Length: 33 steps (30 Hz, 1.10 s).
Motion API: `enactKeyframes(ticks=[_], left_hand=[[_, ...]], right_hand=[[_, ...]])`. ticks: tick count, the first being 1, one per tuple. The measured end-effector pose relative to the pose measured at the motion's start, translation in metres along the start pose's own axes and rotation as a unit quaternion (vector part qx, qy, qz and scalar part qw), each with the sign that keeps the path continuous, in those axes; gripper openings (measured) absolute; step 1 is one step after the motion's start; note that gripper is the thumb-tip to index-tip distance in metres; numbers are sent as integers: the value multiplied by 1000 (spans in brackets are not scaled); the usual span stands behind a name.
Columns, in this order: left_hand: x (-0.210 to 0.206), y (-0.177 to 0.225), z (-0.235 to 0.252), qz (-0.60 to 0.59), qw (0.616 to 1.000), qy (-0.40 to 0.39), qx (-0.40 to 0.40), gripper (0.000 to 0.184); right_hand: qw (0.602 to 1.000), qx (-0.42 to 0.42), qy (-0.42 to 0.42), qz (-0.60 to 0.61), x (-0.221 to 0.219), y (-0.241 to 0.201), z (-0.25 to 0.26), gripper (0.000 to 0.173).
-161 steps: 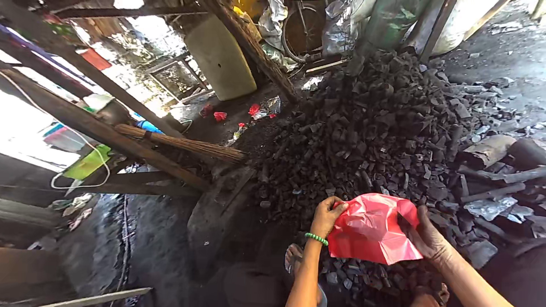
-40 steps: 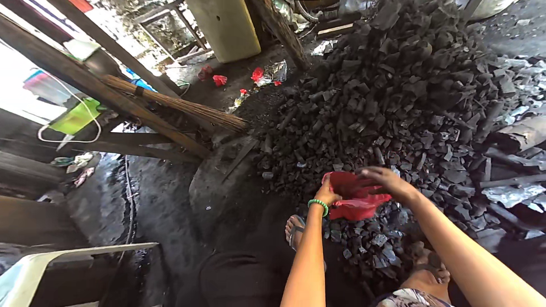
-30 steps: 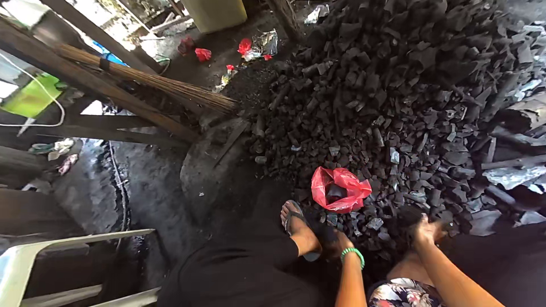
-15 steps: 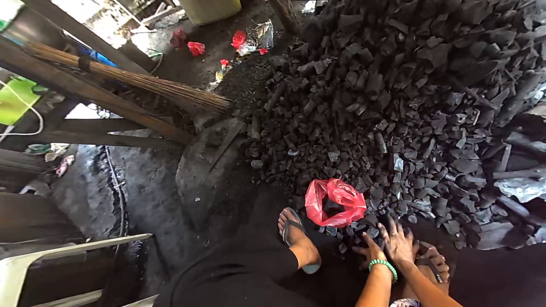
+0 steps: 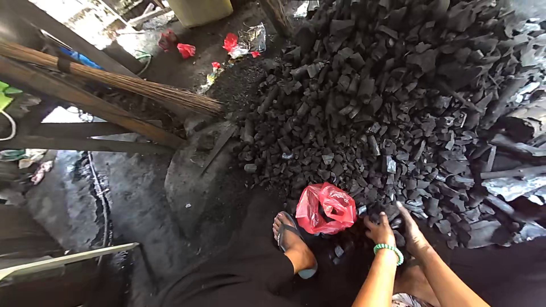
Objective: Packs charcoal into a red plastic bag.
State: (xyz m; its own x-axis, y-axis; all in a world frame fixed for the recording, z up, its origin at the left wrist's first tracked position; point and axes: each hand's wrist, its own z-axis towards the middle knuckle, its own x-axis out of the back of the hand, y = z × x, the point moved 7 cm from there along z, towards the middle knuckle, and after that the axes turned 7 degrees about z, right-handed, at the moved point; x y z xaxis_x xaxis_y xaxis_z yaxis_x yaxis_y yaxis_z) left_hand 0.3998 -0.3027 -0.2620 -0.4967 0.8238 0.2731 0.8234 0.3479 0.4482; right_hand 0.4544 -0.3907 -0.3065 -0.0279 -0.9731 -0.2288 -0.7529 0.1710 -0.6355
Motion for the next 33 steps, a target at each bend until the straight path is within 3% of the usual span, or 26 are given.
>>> enactKeyframes(ticks=[4,7,9,12,14,15,17,18,22,25,27,28,31,33], left_hand=[[-15,35,-31,84,986,-103,-101,74],[-7,62,-57,148,949,-215,-176,75],[29,86,-63,171,933,-153,-278,65],[128,111,-55,208,886,113,-398,35],[193,100,-29,260,856,265,-359,24],[214,87,-9,292,866,279,-296,21],[225,57,28,349,894,211,-189,23],[220,47,39,354,901,175,-178,24],[184,52,31,344,902,97,-244,52],[168,77,-4,324,905,15,-276,84],[171,91,-25,305,911,-9,-277,93],[176,97,-33,307,909,-3,-281,93],[186,109,-46,357,886,22,-295,90],[189,111,-46,407,863,44,-296,81]], right_hand=[[970,48,20,236,12,-6,6,70],[931,93,-16,352,15,-7,9,67],[928,140,23,344,16,-13,4,48],[916,146,14,373,8,-19,4,39],[910,135,2,391,-4,-24,2,37],[908,134,-8,396,-12,-28,0,37],[912,105,-37,395,-39,-35,-8,38],[913,72,-58,396,-56,-35,-12,42],[921,-21,-187,340,-125,-28,-32,61],[945,-37,-217,242,-160,-18,-37,53],[973,-2,-226,42,-171,-13,-32,38],[960,39,-254,-109,-174,-15,-27,33],[818,117,-289,-484,-181,-32,-19,57],[764,131,-286,-563,-181,-55,-22,63]])
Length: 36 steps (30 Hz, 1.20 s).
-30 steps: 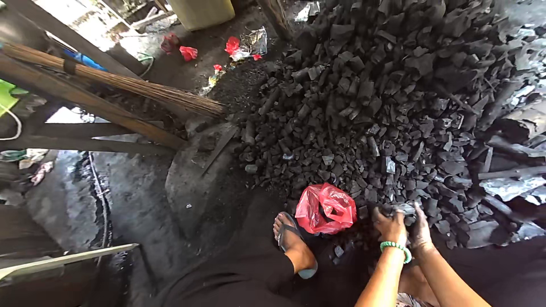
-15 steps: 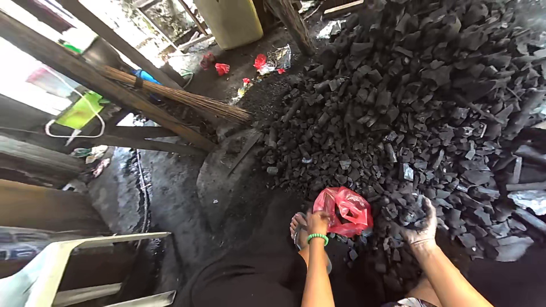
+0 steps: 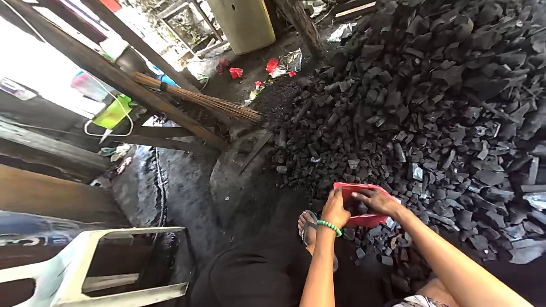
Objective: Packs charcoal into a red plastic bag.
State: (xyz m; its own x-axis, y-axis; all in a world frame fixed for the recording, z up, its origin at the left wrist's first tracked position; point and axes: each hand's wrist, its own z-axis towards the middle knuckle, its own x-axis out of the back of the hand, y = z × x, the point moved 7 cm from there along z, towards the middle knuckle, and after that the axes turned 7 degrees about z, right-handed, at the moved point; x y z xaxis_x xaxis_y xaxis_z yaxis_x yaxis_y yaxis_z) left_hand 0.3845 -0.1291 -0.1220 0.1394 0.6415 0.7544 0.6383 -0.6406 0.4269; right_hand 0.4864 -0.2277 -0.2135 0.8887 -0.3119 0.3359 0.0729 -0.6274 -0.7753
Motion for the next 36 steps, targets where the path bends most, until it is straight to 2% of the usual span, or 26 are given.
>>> enactKeyframes(ticks=[2,4,6,8,9,10,12,13,14,16,18,19,22,25,27,30,32,33,34,36], left_hand=[[1,-4,2,67,998,8,10,66],[6,-7,3,116,992,22,33,43],[15,-8,3,122,991,24,49,31],[31,-5,0,12,998,45,38,25],[40,-3,-4,-95,993,62,28,23],[48,-2,-10,-232,970,75,22,22],[72,-1,-26,-453,887,86,32,25],[88,-1,-35,-509,856,86,32,27],[104,1,-45,-535,841,76,25,29],[132,4,-64,-528,848,35,-8,39],[153,8,-77,-488,871,6,-59,54],[160,11,-81,-466,881,-2,-82,65],[169,13,-82,-397,910,-21,-118,87],[168,6,-72,-389,914,-17,-111,88],[164,-3,-64,-436,896,-3,-87,76],[158,-11,-59,-472,880,55,-11,56],[155,-11,-56,-478,875,73,6,56],[152,-7,-54,-478,876,71,0,59],[146,-2,-53,-476,877,61,-13,64],[132,11,-52,-456,888,30,-58,75]], right_hand=[[1000,24,-14,9,25,-18,-13,53],[995,31,-17,98,51,-25,-20,44],[980,36,58,188,76,-18,-17,35],[980,75,150,110,93,-5,-6,22],[982,93,158,37,91,5,2,24],[986,100,133,-33,80,17,11,32],[987,91,64,-118,48,45,23,49],[988,65,30,-135,31,54,17,60],[987,35,13,-154,16,58,7,72],[975,4,16,-220,-16,70,-2,88],[961,0,41,-274,-40,83,-2,89],[958,-7,44,-283,-45,87,-3,88],[956,-31,12,-292,-37,91,-9,68],[953,-42,-15,-299,-25,96,-6,63],[957,-34,-12,-287,-20,98,4,60],[974,-9,22,-224,-5,102,11,59],[989,27,120,-83,19,96,6,64],[983,49,177,26,35,89,-1,65],[960,71,225,152,48,79,-12,64],[870,135,282,381,65,44,-38,65]])
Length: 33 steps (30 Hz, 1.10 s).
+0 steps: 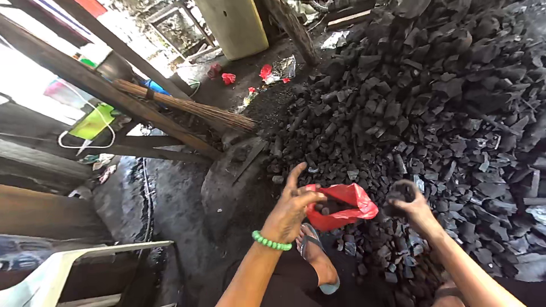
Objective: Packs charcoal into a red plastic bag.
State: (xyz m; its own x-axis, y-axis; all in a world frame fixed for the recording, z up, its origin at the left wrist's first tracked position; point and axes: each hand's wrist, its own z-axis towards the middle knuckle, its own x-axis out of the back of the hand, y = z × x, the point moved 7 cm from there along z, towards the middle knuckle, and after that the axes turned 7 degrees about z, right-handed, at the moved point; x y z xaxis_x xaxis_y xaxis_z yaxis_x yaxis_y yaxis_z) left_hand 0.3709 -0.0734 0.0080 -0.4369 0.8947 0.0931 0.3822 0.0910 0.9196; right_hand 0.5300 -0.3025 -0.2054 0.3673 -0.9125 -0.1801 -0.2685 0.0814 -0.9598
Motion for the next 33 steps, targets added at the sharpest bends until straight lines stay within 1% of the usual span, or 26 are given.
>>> enactKeyframes(ticks=[2,3,4,5,6,7,8,9,10,11,12,13,14,16,17,18,19,20,21,22,24,26,28,29,30,33], left_hand=[[-20,-2,-1,24,998,-53,-24,84],[-27,-1,-2,30,996,-72,-31,87],[-33,0,-3,29,995,-83,-37,89],[-37,2,-3,20,995,-85,-42,89],[-40,5,-3,7,996,-82,-46,89],[-41,7,-3,-10,996,-78,-45,88],[-42,10,-2,-31,996,-74,-37,87],[-42,12,-2,-45,996,-65,-29,86],[-42,13,-3,-54,997,-53,-16,84],[-41,12,-4,-54,998,-39,-2,83],[-39,11,-4,-47,999,-22,9,82],[-36,11,-5,-36,999,-8,14,79],[-32,11,-5,-28,1000,2,13,76],[-20,15,-8,-23,999,28,1,69],[-15,18,-10,-31,999,37,-4,67],[-9,20,-11,-39,998,47,-9,66],[-4,23,-13,-46,997,56,-13,64],[0,25,-14,-52,997,62,-16,62],[2,26,-15,-52,996,65,-18,62],[4,27,-16,-49,996,65,-21,62],[6,28,-16,-38,997,66,-26,65],[11,27,-15,-27,996,74,-30,65],[16,26,-15,-19,996,85,-36,65],[19,26,-15,-17,995,92,-40,66],[23,27,-16,-19,994,99,-43,66],[33,28,-23,-36,991,118,-50,65]], right_hand=[[981,59,12,186,-24,-48,-11,68],[966,99,-6,237,-40,-71,-19,67],[957,143,-34,251,-57,-90,-27,68],[956,184,-60,220,-72,-102,-34,71],[960,218,-88,149,-87,-104,-40,72],[963,240,-118,41,-101,-99,-44,69],[951,236,-173,-99,-114,-87,-44,65],[912,202,-248,-257,-127,-71,-43,59],[853,140,-329,-381,-136,-56,-43,61],[804,100,-376,-449,-140,-49,-44,66],[785,102,-390,-470,-139,-52,-45,65],[804,139,-378,-436,-135,-66,-48,58],[844,177,-347,-368,-127,-82,-51,47],[932,187,-230,-207,-96,-96,-51,28],[957,171,-161,-173,-77,-84,-50,25],[964,137,-118,-195,-60,-60,-50,26],[958,74,-131,-244,-48,-24,-56,28],[931,-21,-200,-304,-44,20,-71,29],[876,-124,-307,-352,-47,66,-99,31],[799,-218,-419,-373,-53,104,-136,35],[665,-307,-566,-378,-62,161,-202,36],[566,-346,-617,-424,-56,193,-233,39],[491,-337,-593,-541,-38,192,-229,45],[480,-324,-579,-574,-27,189,-221,47],[488,-305,-565,-590,-16,191,-211,45],[548,-282,-489,-618,-3,172,-182,43]])
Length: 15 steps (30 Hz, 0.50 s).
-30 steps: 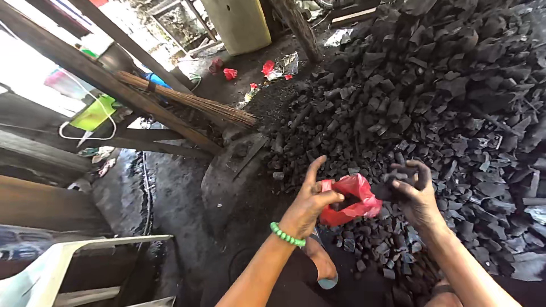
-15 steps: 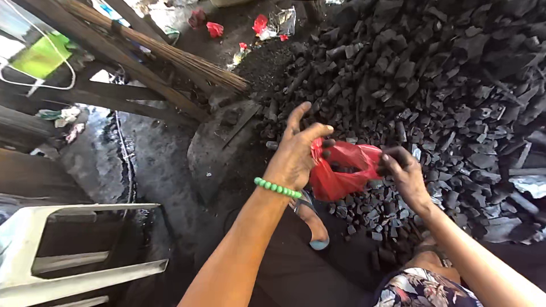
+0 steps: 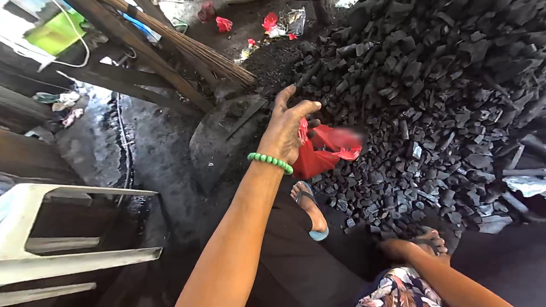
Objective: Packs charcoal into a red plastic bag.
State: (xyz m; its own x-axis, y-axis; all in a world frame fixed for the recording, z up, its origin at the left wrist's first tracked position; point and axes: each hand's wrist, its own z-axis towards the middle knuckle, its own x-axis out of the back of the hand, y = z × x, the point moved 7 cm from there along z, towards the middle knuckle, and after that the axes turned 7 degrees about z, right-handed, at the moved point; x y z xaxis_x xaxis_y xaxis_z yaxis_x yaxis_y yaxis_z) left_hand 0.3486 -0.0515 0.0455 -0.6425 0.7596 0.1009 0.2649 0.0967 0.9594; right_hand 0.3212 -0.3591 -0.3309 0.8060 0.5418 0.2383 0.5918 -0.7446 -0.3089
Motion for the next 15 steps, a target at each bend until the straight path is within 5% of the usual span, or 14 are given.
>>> enactKeyframes(ticks=[6,10,15], left_hand=[[5,6,-18,-63,998,3,-14,64],[8,8,-26,-80,996,-14,-36,62],[21,10,-29,-97,995,5,-31,59]], right_hand=[[978,-44,203,15,88,11,-62,52],[905,107,409,43,158,5,-100,41],[836,216,481,149,240,-21,-170,29]])
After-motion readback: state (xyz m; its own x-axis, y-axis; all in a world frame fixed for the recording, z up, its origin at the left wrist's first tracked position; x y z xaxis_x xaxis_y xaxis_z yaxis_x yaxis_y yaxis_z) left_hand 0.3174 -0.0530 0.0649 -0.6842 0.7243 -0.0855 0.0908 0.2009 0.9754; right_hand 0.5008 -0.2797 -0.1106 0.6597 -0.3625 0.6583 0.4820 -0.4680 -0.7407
